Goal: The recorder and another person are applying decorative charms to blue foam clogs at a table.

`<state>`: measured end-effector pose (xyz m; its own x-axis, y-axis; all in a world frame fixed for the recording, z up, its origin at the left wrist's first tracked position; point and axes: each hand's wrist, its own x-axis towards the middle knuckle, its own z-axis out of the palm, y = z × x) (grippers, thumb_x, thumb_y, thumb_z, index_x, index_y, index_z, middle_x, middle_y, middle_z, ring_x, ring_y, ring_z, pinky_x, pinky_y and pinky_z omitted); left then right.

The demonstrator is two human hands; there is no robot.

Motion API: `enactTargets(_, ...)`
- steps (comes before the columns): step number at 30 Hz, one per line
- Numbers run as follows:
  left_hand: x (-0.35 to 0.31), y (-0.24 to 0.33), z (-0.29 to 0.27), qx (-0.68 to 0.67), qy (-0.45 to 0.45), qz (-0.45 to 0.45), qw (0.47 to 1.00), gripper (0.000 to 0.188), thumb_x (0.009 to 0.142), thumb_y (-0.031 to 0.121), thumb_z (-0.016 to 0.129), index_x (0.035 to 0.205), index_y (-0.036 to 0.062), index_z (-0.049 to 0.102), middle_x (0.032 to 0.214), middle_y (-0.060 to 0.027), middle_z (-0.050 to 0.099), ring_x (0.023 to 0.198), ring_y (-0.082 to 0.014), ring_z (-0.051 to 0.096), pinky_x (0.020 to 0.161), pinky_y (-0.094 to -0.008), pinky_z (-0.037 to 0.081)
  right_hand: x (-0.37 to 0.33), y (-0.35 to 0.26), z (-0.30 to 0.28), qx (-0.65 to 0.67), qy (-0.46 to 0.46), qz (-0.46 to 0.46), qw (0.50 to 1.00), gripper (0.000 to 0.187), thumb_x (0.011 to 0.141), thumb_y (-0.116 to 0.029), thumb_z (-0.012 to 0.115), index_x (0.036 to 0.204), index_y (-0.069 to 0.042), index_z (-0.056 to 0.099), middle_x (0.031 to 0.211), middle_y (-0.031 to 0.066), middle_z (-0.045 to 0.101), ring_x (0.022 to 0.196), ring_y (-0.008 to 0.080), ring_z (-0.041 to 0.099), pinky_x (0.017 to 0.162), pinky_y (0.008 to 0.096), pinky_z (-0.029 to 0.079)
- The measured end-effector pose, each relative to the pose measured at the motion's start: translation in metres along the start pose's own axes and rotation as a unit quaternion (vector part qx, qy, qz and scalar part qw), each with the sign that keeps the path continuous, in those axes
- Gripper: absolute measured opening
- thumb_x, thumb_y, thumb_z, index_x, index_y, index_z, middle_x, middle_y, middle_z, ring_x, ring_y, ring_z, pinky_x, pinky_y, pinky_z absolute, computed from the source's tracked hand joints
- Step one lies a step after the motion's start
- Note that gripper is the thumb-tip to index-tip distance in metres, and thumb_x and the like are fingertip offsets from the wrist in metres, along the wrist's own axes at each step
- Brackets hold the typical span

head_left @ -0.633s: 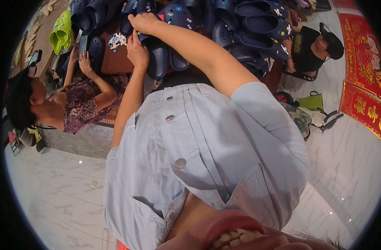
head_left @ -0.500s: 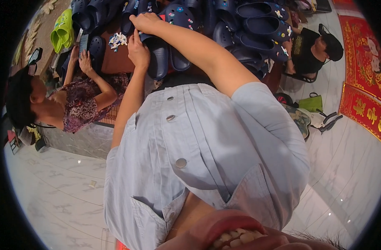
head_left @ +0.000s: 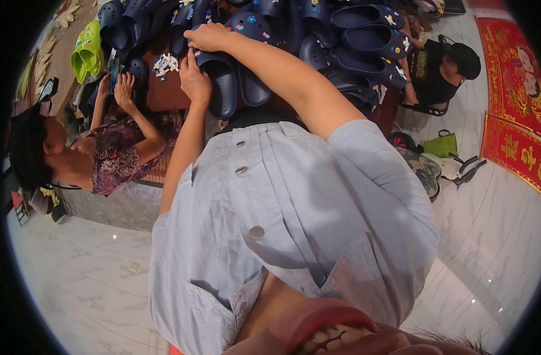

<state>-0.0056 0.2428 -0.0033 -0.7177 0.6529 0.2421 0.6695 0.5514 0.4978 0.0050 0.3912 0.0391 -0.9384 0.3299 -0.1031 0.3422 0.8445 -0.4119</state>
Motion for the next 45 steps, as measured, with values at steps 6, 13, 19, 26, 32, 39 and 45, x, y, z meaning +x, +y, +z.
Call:
enactTargets(6,-0.001,0.001,0.0,-0.013,0.014,0.016,1.0,0.063,0.073,-0.002,0.06,0.133,0.0121,0.046,0.122,-0.012,0.052,0.109,-0.0324,0.053,0.085,-0.042,0.047,0.01,0.012,0.003,0.03,-0.017,-0.003,0.999,0.033,0.081,-0.03,0.06,0.11,-0.013,0.058,0.104,0.02,0.064,0.1,0.0405,0.06,0.083,0.0513,0.047)
enactTargets(13,0.005,0.0,0.001,-0.009,-0.016,0.022,1.0,0.068,0.072,-0.002,0.06,0.136,0.0131,0.042,0.123,-0.013,0.051,0.109,-0.0333,0.053,0.086,-0.0426,0.047,0.02,0.016,0.004,0.039,-0.021,-0.01,0.999,0.036,0.077,-0.028,0.063,0.109,-0.011,0.06,0.103,0.0229,0.063,0.1,0.0415,0.06,0.084,0.0499,0.048)
enactTargets(19,0.01,-0.007,0.001,-0.001,-0.013,-0.001,1.0,0.07,0.071,-0.002,0.06,0.136,0.0149,0.041,0.124,-0.0137,0.051,0.109,-0.0345,0.054,0.086,-0.0428,0.047,0.024,0.013,0.008,0.067,-0.015,-0.001,0.998,0.035,0.077,-0.03,0.063,0.105,-0.01,0.061,0.102,0.023,0.063,0.097,0.042,0.061,0.082,0.0496,0.049)
enactTargets(26,0.008,-0.008,0.0,-0.023,-0.003,0.033,0.999,0.065,0.069,-0.007,0.06,0.131,0.0072,0.045,0.117,-0.0175,0.052,0.108,-0.0367,0.052,0.089,-0.043,0.044,0.01,0.015,0.009,0.115,0.025,-0.01,0.993,0.032,0.082,-0.037,0.055,0.108,-0.018,0.057,0.095,0.0173,0.065,0.094,0.0381,0.062,0.077,0.0505,0.047)
enactTargets(32,0.025,-0.015,-0.039,-0.26,-0.193,-0.038,0.946,0.086,0.072,0.032,0.078,0.141,0.0057,0.035,0.118,-0.0192,0.06,0.108,-0.0247,0.058,0.091,-0.0325,0.043,-0.027,0.03,-0.066,0.125,0.246,-0.052,0.96,0.023,0.09,-0.023,0.05,0.104,-0.01,0.062,0.103,0.0105,0.065,0.089,0.0295,0.064,0.076,0.0372,0.051)
enactTargets(39,0.06,-0.014,-0.057,-0.108,-0.175,-0.061,0.977,0.056,0.076,0.052,0.069,0.097,0.0005,0.063,0.082,-0.0162,0.068,0.081,-0.0276,0.067,0.071,-0.0364,0.051,-0.116,0.02,-0.079,0.235,0.211,0.021,0.949,0.025,0.092,-0.031,0.05,0.1,-0.013,0.064,0.087,0.0142,0.066,0.081,0.0338,0.065,0.07,0.0413,0.05)
enactTargets(45,0.083,-0.031,-0.019,0.087,-0.264,0.014,0.961,0.052,0.081,0.054,0.06,0.093,0.0036,0.065,0.081,-0.0186,0.065,0.083,-0.0361,0.064,0.072,-0.0451,0.048,-0.136,-0.016,-0.008,0.016,0.064,0.038,0.997,0.036,0.083,-0.045,0.06,0.092,-0.011,0.052,0.07,0.019,0.064,0.068,0.0383,0.065,0.055,0.0501,0.048)
